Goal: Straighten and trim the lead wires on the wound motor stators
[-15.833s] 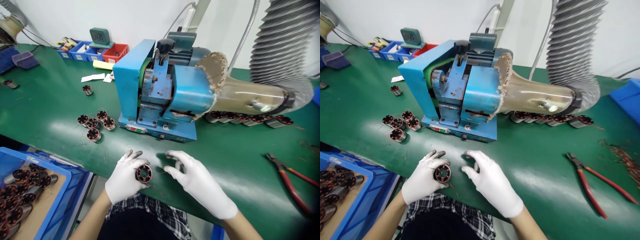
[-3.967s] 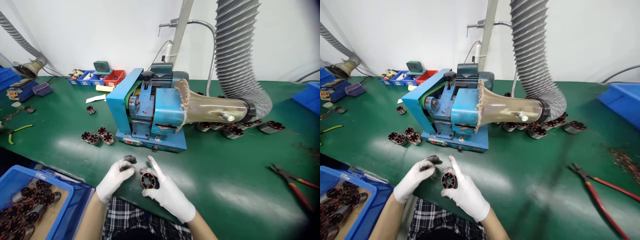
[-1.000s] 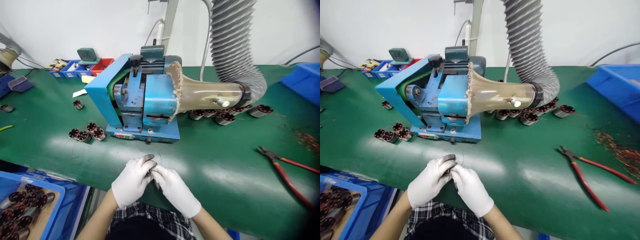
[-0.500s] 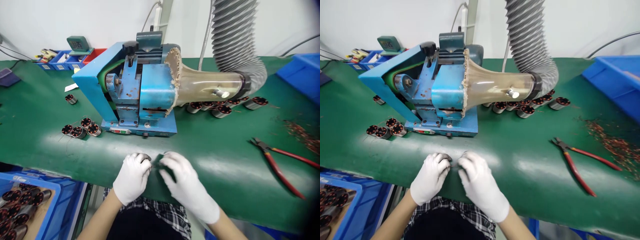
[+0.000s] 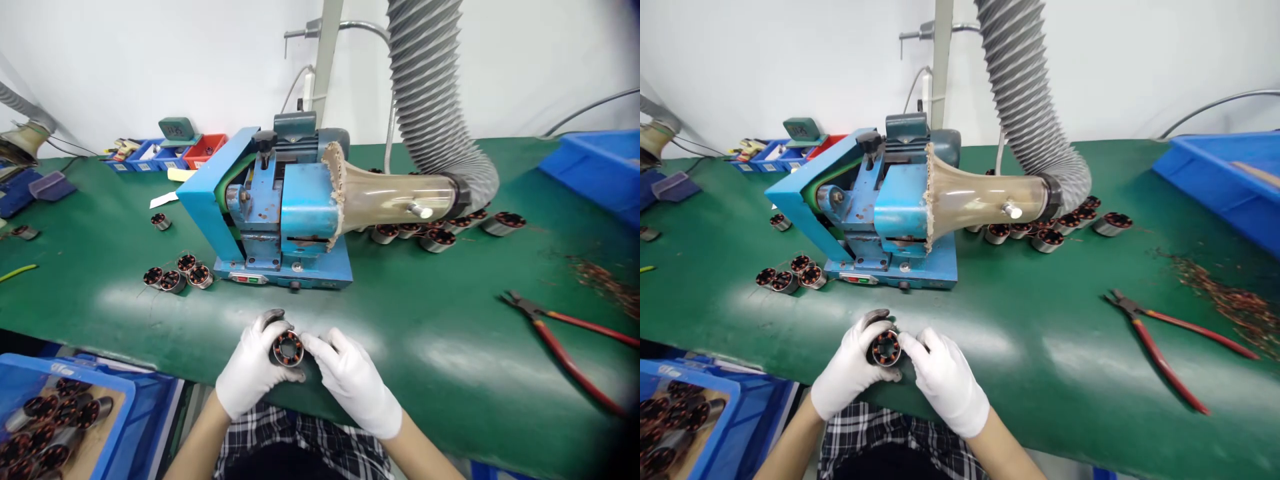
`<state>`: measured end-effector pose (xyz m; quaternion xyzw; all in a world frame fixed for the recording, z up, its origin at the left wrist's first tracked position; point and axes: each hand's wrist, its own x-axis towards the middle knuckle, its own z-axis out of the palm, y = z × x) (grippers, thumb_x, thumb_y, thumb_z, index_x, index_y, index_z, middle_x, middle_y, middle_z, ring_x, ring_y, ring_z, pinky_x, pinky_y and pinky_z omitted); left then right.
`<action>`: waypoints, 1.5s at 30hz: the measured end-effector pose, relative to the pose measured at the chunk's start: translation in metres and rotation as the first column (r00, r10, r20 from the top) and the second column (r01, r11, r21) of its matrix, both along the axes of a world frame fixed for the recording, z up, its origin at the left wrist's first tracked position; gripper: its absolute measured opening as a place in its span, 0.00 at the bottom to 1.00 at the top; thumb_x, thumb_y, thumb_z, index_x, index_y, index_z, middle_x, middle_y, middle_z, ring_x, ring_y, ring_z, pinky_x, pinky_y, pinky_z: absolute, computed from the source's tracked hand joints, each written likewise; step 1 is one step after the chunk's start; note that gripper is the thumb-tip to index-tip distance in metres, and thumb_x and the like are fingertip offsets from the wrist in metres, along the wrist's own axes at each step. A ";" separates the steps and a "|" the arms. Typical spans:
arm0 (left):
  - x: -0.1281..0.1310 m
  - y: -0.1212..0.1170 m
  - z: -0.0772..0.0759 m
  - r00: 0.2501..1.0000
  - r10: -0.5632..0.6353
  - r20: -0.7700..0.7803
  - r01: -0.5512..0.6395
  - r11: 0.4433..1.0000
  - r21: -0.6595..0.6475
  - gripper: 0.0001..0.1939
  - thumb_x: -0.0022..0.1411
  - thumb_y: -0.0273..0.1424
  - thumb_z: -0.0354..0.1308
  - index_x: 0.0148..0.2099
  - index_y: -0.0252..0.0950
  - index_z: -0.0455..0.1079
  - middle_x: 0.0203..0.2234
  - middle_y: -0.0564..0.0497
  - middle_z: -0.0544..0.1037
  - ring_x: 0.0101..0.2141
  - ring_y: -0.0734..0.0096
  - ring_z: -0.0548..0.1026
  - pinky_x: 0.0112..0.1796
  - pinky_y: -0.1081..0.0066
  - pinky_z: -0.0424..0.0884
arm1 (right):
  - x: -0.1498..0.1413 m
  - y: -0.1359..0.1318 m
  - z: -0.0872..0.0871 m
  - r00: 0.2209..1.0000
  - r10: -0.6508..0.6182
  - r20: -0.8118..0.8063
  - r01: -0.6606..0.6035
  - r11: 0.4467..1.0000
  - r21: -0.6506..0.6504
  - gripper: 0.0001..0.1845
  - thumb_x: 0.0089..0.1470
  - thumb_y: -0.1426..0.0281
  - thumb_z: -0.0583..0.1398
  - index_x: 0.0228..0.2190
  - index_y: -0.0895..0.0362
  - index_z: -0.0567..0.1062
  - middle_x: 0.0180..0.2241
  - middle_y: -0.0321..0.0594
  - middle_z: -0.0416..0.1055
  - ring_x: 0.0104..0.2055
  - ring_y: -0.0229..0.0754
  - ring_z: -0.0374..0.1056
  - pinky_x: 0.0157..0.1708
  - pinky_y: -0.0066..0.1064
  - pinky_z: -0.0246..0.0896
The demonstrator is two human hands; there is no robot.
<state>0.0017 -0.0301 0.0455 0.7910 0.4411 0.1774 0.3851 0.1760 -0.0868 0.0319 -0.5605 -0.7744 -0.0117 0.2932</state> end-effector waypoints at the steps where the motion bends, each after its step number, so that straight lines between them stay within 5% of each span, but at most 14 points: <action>1: 0.002 -0.004 0.002 0.997 0.042 0.063 -0.039 0.998 -0.048 0.30 0.41 0.27 0.68 0.48 0.41 0.64 0.51 0.47 0.65 0.51 0.56 0.65 0.51 0.57 0.62 | 0.000 0.000 0.007 0.999 0.009 -0.034 -0.009 1.000 0.006 0.17 0.56 0.79 0.46 0.36 0.59 0.73 0.22 0.39 0.64 0.20 0.37 0.59 0.20 0.27 0.55; 6: 0.003 -0.020 0.024 0.904 0.129 0.407 -0.064 0.984 -0.169 0.17 0.46 0.17 0.59 0.38 0.40 0.67 0.39 0.52 0.72 0.42 0.66 0.71 0.44 0.67 0.68 | -0.005 0.003 0.046 0.892 -0.074 -0.446 -0.055 0.962 -0.269 0.10 0.53 0.75 0.52 0.22 0.56 0.70 0.22 0.36 0.63 0.24 0.37 0.60 0.24 0.27 0.55; 9: -0.003 -0.023 0.037 0.883 0.058 0.465 -0.075 0.997 0.018 0.13 0.48 0.19 0.60 0.36 0.40 0.68 0.39 0.51 0.71 0.46 0.64 0.68 0.47 0.66 0.66 | -0.008 0.005 0.057 0.625 -0.269 -0.732 -0.298 0.785 -0.543 0.12 0.51 0.69 0.54 0.18 0.56 0.63 0.17 0.31 0.57 0.19 0.35 0.56 0.20 0.26 0.51; 11: -0.008 -0.023 0.040 0.923 0.035 0.383 -0.093 0.987 0.133 0.23 0.47 0.21 0.62 0.46 0.42 0.66 0.44 0.49 0.68 0.50 0.61 0.64 0.50 0.62 0.63 | -0.010 0.005 0.060 0.420 -0.392 -0.818 -0.477 0.671 -0.567 0.14 0.50 0.63 0.55 0.18 0.55 0.61 0.14 0.28 0.54 0.15 0.32 0.51 0.17 0.25 0.46; 13: -0.013 -0.024 0.040 0.950 -0.001 0.313 -0.053 0.985 0.165 0.31 0.46 0.21 0.64 0.51 0.43 0.61 0.47 0.47 0.67 0.51 0.60 0.64 0.51 0.61 0.63 | -0.012 0.005 0.061 0.326 -0.453 -0.830 -0.545 0.627 -0.556 0.16 0.49 0.60 0.56 0.18 0.55 0.61 0.12 0.27 0.54 0.14 0.31 0.49 0.16 0.25 0.44; 16: -0.018 -0.022 0.041 0.929 -0.054 0.367 0.033 0.997 0.063 0.23 0.50 0.20 0.59 0.48 0.44 0.63 0.43 0.49 0.70 0.44 0.65 0.70 0.46 0.64 0.67 | -0.015 0.003 0.066 0.401 -0.434 -0.806 -0.472 0.657 -0.588 0.15 0.49 0.62 0.56 0.17 0.55 0.61 0.13 0.28 0.56 0.15 0.32 0.51 0.17 0.26 0.46; 21: -0.018 -0.024 0.058 0.898 -0.138 0.418 0.149 0.989 0.007 0.11 0.51 0.20 0.58 0.34 0.41 0.70 0.34 0.51 0.73 0.43 0.63 0.70 0.47 0.63 0.67 | -0.018 -0.001 0.077 0.726 -0.314 -0.612 -0.117 0.820 -0.560 0.14 0.52 0.69 0.53 0.16 0.55 0.63 0.20 0.34 0.60 0.26 0.38 0.59 0.28 0.30 0.52; 23: -0.015 -0.027 0.062 0.923 -0.062 0.380 0.046 0.998 0.050 0.13 0.52 0.20 0.58 0.38 0.43 0.70 0.38 0.51 0.71 0.44 0.63 0.69 0.47 0.64 0.67 | -0.018 -0.001 0.081 0.699 -0.330 -0.635 -0.136 0.810 -0.571 0.14 0.51 0.68 0.53 0.16 0.55 0.62 0.18 0.33 0.59 0.25 0.38 0.58 0.27 0.30 0.52; 25: -0.014 -0.030 0.061 0.954 0.049 0.296 -0.091 0.987 0.131 0.23 0.50 0.20 0.59 0.48 0.44 0.66 0.45 0.48 0.66 0.48 0.61 0.67 0.47 0.63 0.67 | -0.017 0.000 0.083 0.578 -0.373 -0.726 -0.278 0.746 -0.605 0.14 0.50 0.65 0.53 0.16 0.55 0.61 0.16 0.30 0.56 0.20 0.36 0.56 0.22 0.28 0.51; 28: -0.012 -0.029 0.056 0.979 0.032 0.201 -0.078 0.972 0.224 0.30 0.49 0.19 0.60 0.53 0.45 0.61 0.49 0.47 0.64 0.51 0.60 0.64 0.50 0.61 0.64 | -0.016 0.000 0.083 0.431 -0.445 -0.785 -0.415 0.675 -0.610 0.14 0.48 0.62 0.55 0.18 0.55 0.61 0.13 0.28 0.56 0.15 0.33 0.52 0.18 0.26 0.48; 34: -0.012 -0.026 0.058 0.906 -0.051 0.420 0.003 0.994 0.114 0.18 0.47 0.17 0.60 0.39 0.43 0.66 0.39 0.52 0.69 0.43 0.67 0.69 0.45 0.69 0.68 | -0.019 -0.003 0.077 0.475 -0.428 -0.769 -0.302 0.741 -0.600 0.14 0.49 0.65 0.56 0.17 0.56 0.64 0.17 0.30 0.56 0.18 0.33 0.55 0.20 0.26 0.50; 39: -0.020 -0.026 0.050 0.951 -0.072 0.301 -0.020 0.956 0.292 0.29 0.50 0.16 0.58 0.52 0.43 0.60 0.49 0.46 0.65 0.52 0.61 0.62 0.51 0.62 0.62 | -0.022 -0.001 0.076 0.368 -0.481 -0.795 -0.446 0.659 -0.605 0.14 0.48 0.62 0.56 0.18 0.55 0.62 0.13 0.28 0.56 0.15 0.33 0.52 0.17 0.26 0.48; 41: -0.022 -0.023 0.048 0.948 -0.117 0.297 0.064 0.981 0.185 0.28 0.48 0.16 0.59 0.50 0.44 0.61 0.47 0.47 0.67 0.50 0.64 0.66 0.49 0.65 0.64 | -0.023 -0.002 0.074 0.420 -0.459 -0.783 -0.406 0.677 -0.614 0.14 0.49 0.63 0.55 0.18 0.55 0.62 0.13 0.29 0.57 0.16 0.33 0.53 0.18 0.26 0.49; 45: -0.020 -0.020 0.050 0.933 -0.171 0.318 0.168 0.985 0.038 0.15 0.46 0.17 0.60 0.36 0.40 0.67 0.36 0.52 0.71 0.41 0.67 0.70 0.42 0.70 0.69 | -0.026 -0.005 0.066 0.658 -0.393 -0.642 -0.061 0.822 -0.566 0.12 0.51 0.67 0.54 0.18 0.56 0.66 0.20 0.34 0.60 0.24 0.37 0.58 0.26 0.28 0.53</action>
